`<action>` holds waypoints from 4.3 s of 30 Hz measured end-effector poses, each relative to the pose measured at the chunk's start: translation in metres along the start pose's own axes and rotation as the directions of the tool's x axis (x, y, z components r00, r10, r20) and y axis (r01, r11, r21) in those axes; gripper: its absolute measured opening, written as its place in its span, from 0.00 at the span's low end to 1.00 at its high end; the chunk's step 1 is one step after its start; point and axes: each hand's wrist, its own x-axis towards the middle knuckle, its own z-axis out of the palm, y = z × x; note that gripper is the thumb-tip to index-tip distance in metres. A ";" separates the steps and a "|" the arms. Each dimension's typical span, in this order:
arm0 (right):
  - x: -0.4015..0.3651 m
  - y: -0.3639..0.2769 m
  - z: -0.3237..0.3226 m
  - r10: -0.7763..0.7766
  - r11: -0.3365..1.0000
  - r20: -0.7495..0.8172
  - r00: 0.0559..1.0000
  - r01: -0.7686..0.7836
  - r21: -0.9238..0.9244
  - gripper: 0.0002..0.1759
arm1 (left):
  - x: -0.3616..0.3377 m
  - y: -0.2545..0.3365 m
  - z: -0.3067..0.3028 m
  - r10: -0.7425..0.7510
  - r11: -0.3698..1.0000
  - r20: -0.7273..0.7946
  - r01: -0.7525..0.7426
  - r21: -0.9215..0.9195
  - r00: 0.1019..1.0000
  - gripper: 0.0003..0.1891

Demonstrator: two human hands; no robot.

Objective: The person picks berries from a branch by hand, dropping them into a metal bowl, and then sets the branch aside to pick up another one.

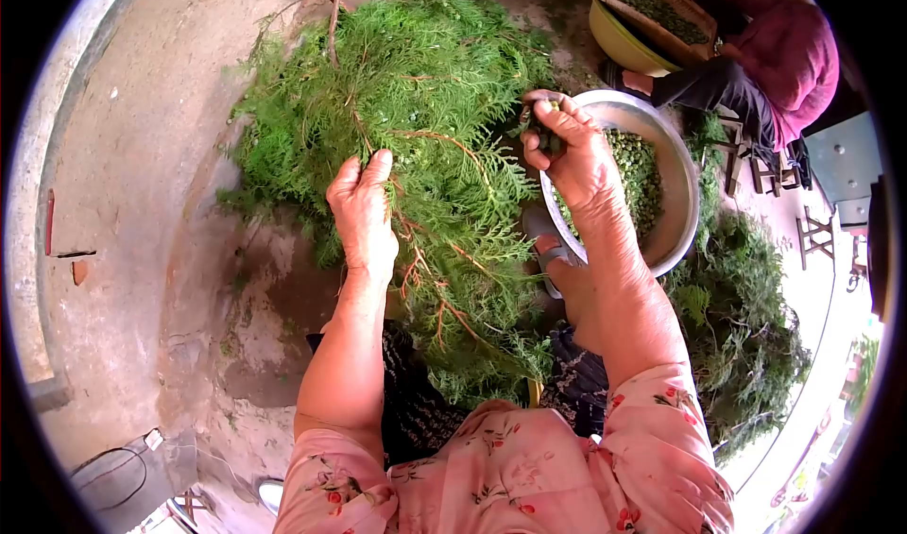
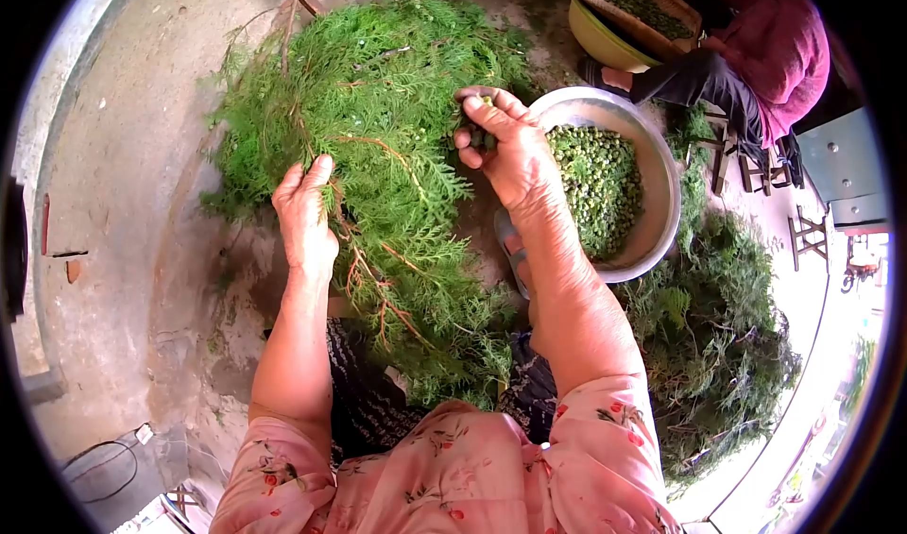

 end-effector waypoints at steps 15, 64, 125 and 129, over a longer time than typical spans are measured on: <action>0.005 0.031 0.037 0.035 0.981 -0.287 0.957 -0.088 -0.173 0.12 | -0.008 0.002 0.000 0.042 0.990 0.037 -0.047 0.134 0.998 0.14; -0.016 -0.040 -0.077 -0.658 0.184 0.046 0.752 0.220 -0.958 0.12 | 0.078 -0.035 -0.032 0.484 0.474 0.779 0.628 -0.617 0.400 0.12; -0.036 0.049 0.042 -0.243 0.199 0.442 0.863 0.490 -0.848 0.15 | -0.017 0.005 0.019 -0.142 0.958 0.157 0.176 -0.228 0.977 0.19; -0.034 0.050 0.045 -0.229 0.019 0.448 0.864 0.465 -0.885 0.15 | -0.020 0.008 0.020 -0.187 0.952 0.130 0.212 -0.221 0.974 0.19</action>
